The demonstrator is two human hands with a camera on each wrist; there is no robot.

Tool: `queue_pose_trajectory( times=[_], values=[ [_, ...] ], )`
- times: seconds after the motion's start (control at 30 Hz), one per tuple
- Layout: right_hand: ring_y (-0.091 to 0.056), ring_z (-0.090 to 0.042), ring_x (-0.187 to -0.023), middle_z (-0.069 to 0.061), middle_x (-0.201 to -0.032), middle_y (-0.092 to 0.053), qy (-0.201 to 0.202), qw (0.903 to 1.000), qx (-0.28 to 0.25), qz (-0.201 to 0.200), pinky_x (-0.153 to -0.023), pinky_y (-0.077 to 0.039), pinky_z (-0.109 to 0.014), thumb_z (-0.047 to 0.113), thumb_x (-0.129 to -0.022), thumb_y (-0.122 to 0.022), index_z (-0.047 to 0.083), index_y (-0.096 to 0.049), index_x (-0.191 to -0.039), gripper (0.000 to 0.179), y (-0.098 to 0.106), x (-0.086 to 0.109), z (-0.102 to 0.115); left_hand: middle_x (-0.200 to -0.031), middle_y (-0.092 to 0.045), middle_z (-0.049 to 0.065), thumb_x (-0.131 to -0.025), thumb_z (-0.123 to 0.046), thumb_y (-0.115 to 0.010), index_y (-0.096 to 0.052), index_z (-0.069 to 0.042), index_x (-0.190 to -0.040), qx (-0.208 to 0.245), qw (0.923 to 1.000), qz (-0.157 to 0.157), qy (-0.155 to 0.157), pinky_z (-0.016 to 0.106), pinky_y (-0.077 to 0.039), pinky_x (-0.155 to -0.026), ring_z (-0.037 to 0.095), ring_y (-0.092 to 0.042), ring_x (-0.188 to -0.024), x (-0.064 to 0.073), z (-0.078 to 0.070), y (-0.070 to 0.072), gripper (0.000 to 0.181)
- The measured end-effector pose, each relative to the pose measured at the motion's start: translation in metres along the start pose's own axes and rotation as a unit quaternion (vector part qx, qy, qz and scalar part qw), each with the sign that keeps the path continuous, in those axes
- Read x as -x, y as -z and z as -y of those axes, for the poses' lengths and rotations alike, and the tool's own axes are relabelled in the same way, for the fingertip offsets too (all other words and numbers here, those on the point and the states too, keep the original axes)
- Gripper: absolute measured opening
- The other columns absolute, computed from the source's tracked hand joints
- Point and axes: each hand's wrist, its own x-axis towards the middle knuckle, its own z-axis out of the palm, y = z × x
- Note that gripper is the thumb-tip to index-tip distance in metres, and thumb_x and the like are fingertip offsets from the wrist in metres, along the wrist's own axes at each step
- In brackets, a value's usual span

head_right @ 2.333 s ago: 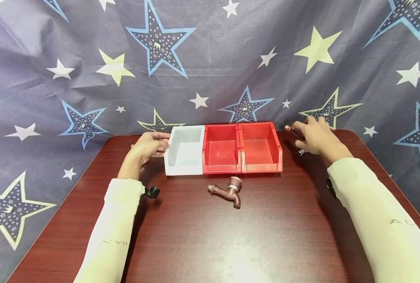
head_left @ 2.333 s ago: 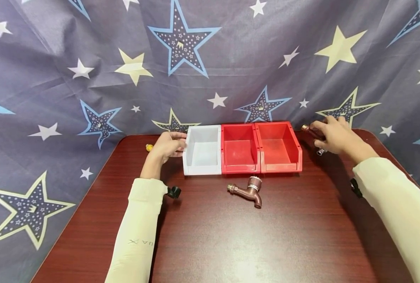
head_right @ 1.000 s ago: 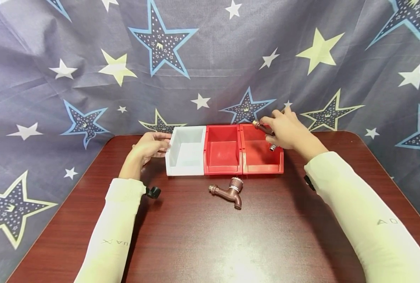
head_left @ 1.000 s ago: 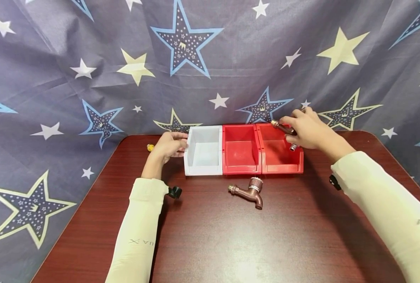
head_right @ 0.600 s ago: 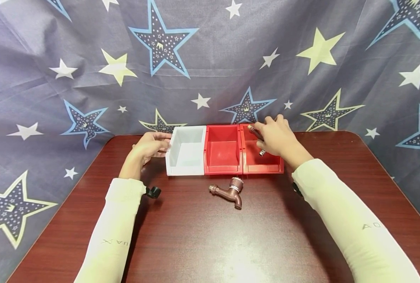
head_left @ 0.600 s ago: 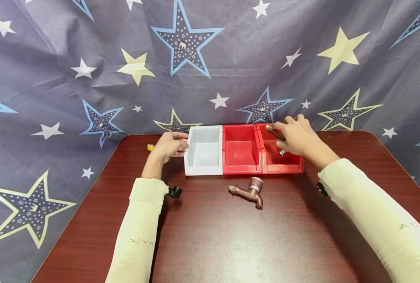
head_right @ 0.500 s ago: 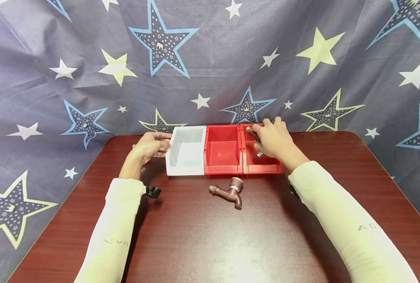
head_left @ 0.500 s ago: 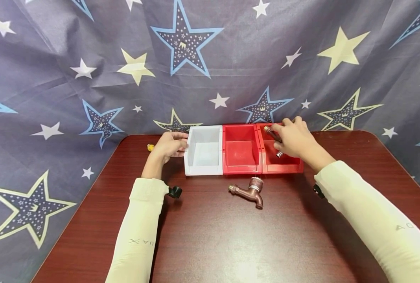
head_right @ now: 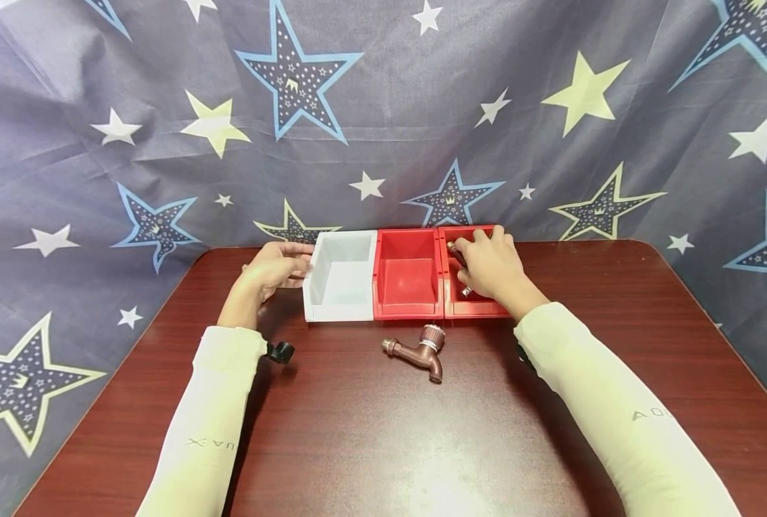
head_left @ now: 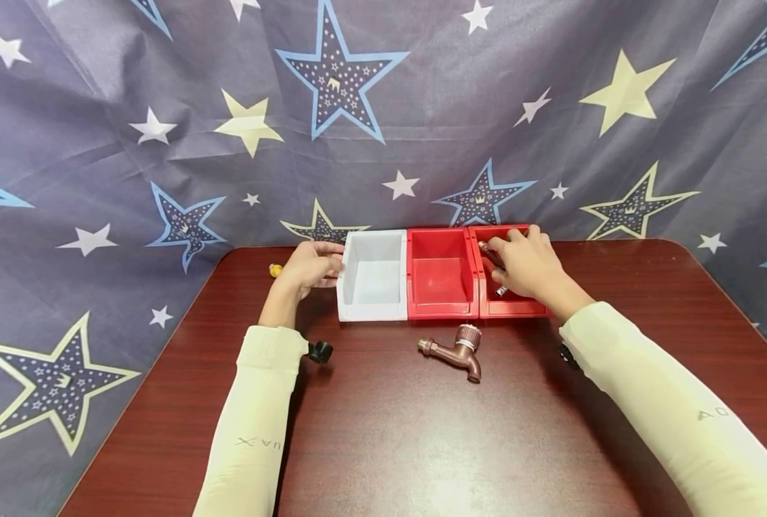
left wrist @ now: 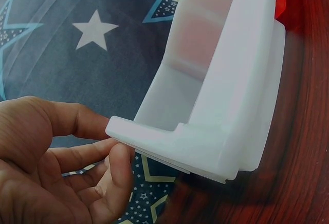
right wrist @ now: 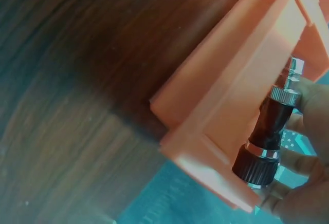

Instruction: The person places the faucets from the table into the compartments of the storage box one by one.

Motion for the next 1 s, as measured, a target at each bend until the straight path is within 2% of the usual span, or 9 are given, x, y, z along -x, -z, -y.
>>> queue_pose_trajectory(
  times=[0.07, 0.2, 0.4, 0.47, 0.7, 1.0],
  values=[
    [-0.049, -0.053, -0.1, -0.027, -0.114, -0.062, -0.001, 1.0, 0.0, 0.005, -0.085, -0.044, -0.061, 0.025, -0.086, -0.077, 0.007, -0.067, -0.125, 0.044, -0.002, 0.0, 0.0, -0.098, -0.065, 0.009, -0.092, 0.0, -0.064, -0.06, 0.001, -0.137, 0.001, 1.0, 0.0, -0.001, 0.041, -0.061, -0.081, 0.013, -0.062, -0.071, 0.0, 0.0, 0.0, 0.045],
    [-0.05, -0.052, -0.1, -0.026, -0.111, -0.063, 0.002, 0.9999, -0.001, 0.016, -0.085, -0.044, -0.061, 0.024, -0.085, -0.078, 0.007, -0.069, -0.124, 0.043, -0.007, -0.002, 0.001, -0.105, -0.064, 0.012, -0.092, 0.001, -0.063, -0.058, 0.001, -0.139, 0.005, 1.0, 0.004, 0.0, 0.031, -0.061, -0.071, 0.012, -0.062, -0.071, -0.001, 0.0, 0.0, 0.046],
    [-0.05, -0.05, -0.098, -0.024, -0.109, -0.063, 0.01, 0.9996, 0.002, 0.027, -0.086, -0.044, -0.061, 0.023, -0.084, -0.077, 0.007, -0.07, -0.121, 0.041, -0.013, -0.004, 0.001, -0.117, -0.062, 0.017, -0.093, 0.001, -0.063, -0.059, 0.0, -0.137, 0.007, 1.0, 0.0, 0.001, 0.028, -0.06, -0.066, 0.013, -0.061, -0.071, 0.0, 0.0, 0.0, 0.045],
    [-0.05, -0.048, -0.098, -0.023, -0.108, -0.064, 0.009, 0.9994, 0.004, 0.034, -0.088, -0.043, -0.061, 0.024, -0.083, -0.078, 0.008, -0.071, -0.119, 0.04, -0.015, -0.005, 0.001, -0.117, -0.062, 0.017, -0.093, 0.001, -0.063, -0.059, 0.0, -0.138, 0.007, 1.0, 0.001, 0.0, 0.028, -0.06, -0.067, 0.013, -0.061, -0.072, -0.001, 0.001, 0.0, 0.046],
    [-0.051, -0.049, -0.102, -0.023, -0.111, -0.065, 0.007, 0.9978, 0.014, 0.064, -0.087, -0.044, -0.061, 0.027, -0.084, -0.078, 0.006, -0.07, -0.12, 0.042, -0.022, -0.006, 0.002, -0.102, -0.064, 0.011, -0.093, 0.0, -0.063, -0.06, 0.0, -0.138, 0.001, 1.0, 0.0, 0.004, 0.031, -0.061, -0.071, 0.014, -0.061, -0.072, -0.003, 0.003, 0.0, 0.045],
    [-0.053, -0.048, -0.101, -0.023, -0.111, -0.066, 0.012, 0.9972, 0.027, 0.069, -0.086, -0.046, -0.059, 0.024, -0.085, -0.076, 0.005, -0.068, -0.119, 0.04, -0.023, -0.009, 0.001, -0.104, -0.064, 0.012, -0.093, -0.001, -0.063, -0.06, -0.001, -0.138, -0.001, 1.0, -0.002, 0.005, 0.036, -0.062, -0.078, 0.014, -0.062, -0.073, -0.002, 0.002, 0.001, 0.045]
  ],
)
